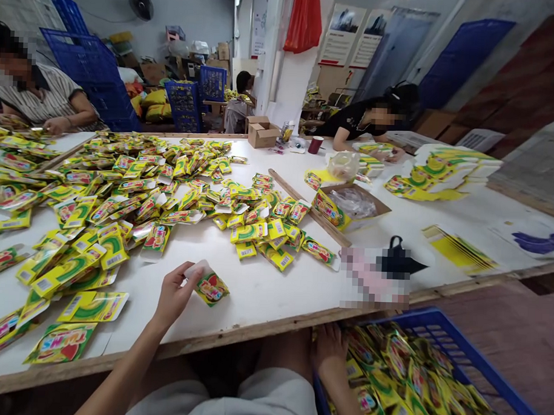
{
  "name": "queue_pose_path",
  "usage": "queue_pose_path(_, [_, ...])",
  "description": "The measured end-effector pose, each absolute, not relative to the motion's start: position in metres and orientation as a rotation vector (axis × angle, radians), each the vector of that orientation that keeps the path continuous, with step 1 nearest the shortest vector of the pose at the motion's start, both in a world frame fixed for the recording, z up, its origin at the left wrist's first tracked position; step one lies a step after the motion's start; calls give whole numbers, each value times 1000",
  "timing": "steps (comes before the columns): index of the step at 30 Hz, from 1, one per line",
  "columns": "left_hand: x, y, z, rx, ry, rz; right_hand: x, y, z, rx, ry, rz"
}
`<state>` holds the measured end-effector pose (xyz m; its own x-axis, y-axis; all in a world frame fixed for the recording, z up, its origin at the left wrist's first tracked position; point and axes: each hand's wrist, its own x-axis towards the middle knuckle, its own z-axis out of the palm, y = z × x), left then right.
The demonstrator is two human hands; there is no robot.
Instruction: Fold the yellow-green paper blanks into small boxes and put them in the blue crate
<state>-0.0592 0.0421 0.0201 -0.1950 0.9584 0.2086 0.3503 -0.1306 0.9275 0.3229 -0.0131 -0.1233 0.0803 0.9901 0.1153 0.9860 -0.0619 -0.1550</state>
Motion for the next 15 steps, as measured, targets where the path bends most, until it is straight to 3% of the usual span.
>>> queue_pose_path(7, [-65,41,14,1369,1587,1369,341,-11,-96,-2258,-2020,192])
queue_pose_path(15, [-73,45,8,1246,1686,1361,429,-92,-89,-2799,-1348,5])
